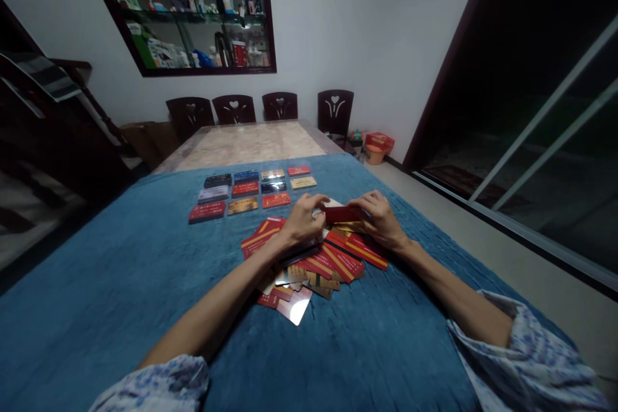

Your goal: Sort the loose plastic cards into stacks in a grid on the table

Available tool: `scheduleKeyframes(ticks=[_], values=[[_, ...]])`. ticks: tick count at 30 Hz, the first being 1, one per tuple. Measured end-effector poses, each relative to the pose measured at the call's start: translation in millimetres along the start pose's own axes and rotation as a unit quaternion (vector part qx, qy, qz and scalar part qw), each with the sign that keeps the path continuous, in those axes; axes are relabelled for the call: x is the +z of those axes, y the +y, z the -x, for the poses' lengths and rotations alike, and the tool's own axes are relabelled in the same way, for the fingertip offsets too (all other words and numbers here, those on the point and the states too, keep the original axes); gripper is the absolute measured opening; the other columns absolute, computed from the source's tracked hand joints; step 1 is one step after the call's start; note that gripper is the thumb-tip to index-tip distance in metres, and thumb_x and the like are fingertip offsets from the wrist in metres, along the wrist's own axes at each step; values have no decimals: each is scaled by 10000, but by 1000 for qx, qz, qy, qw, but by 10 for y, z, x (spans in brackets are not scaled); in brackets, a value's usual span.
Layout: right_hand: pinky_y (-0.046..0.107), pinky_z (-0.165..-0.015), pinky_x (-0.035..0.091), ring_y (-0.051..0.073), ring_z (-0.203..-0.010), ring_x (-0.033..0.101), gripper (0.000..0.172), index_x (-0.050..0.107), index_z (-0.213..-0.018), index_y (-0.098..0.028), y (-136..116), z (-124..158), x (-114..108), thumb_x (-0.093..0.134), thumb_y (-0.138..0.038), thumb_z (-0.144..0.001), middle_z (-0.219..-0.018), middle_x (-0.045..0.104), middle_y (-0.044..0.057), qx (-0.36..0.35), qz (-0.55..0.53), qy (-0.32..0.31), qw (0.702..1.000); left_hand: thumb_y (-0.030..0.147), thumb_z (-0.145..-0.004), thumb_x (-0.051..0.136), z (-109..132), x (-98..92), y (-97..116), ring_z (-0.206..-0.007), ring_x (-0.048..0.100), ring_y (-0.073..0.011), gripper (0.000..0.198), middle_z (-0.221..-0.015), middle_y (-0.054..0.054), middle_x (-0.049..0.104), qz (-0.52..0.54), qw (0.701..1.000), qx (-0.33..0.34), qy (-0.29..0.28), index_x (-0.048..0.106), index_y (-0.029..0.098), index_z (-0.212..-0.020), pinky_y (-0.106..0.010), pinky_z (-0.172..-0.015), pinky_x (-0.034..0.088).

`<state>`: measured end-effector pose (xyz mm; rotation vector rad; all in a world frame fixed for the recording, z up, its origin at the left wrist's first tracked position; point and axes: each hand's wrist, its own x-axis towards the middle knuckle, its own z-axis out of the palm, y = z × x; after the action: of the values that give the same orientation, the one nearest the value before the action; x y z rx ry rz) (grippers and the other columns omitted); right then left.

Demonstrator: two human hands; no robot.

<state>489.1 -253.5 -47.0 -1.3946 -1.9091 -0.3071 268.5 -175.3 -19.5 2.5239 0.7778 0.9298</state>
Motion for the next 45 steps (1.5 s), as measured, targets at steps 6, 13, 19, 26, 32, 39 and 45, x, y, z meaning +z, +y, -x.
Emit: scheduleKeyframes(ticks=[6, 13, 19, 26, 32, 39, 45], values=[[413, -814, 420, 272, -914, 541, 258, 718, -1053, -245, -9, 7, 49, 476, -246, -965, -871, 701, 83, -2, -11, -5, 1000, 123, -826, 549, 25, 74, -34, -911, 594, -207, 361, -932, -55, 663, -25, 998, 18, -61, 621, 194, -1173, -320, -842, 497], [415, -807, 461, 281, -925, 573, 333, 655, -1203, -234, -16, 33, 104, 541, -186, -895, -997, 714, 102, 42, -29, -5, 999, 102, -819, 534, 52, 35, -19, -887, 582, -221, 418, -936, -59, 643, -85, 994, 23, -69, 578, 202, -1223, -312, -801, 476], [403, -804, 455, 265, -870, 581, 389, 634, -1231, -242, -30, 40, 118, 547, -146, -864, -984, 728, 90, 49, -18, -45, 998, 112, -804, 541, 43, -8, 52, -917, 583, -249, 436, -964, -72, 665, -132, 987, 10, -93, 552, 200, -1230, -339, -811, 464], [379, -794, 415, 259, -897, 563, 382, 605, -1288, -224, -87, 17, 99, 516, -214, -916, -1063, 715, 108, 39, 24, -67, 997, 116, -830, 487, 39, -8, 44, -922, 589, -266, 438, -1009, -99, 687, -145, 985, 4, -92, 517, 183, -1262, -364, -816, 457], [395, -820, 406, 290, -988, 537, 485, 538, -1369, -184, -135, 0, 73, 557, -309, -901, -1066, 667, 128, 20, 64, -83, 994, 99, -836, 455, 8, -55, 27, -916, 590, -246, 433, -1072, -98, 698, -114, 990, -4, -85, 534, 188, -1253, -358, -828, 466], [396, -831, 391, 294, -1001, 519, 516, 512, -1408, -177, -168, -46, 48, 515, -381, -934, -1106, 652, 147, 2, 105, -106, 989, 141, -783, 536, -3, -141, 15, -977, 584, -265, 471, -1097, -103, 682, -118, 985, -17, -125, 524, 177, -1253, -376, -860, 482], [404, -837, 389, 292, -1017, 509, 508, 551, -1362, -165, -231, -153, 71, 529, -427, -928, -1123, 661, 147, -9, 91, -148, 985, 125, -786, 521, 62, -267, -26, -988, 572, -266, 428, -1067, -101, 671, -149, 977, -33, -148, 534, 173, -1211, -391, -906, 471]])
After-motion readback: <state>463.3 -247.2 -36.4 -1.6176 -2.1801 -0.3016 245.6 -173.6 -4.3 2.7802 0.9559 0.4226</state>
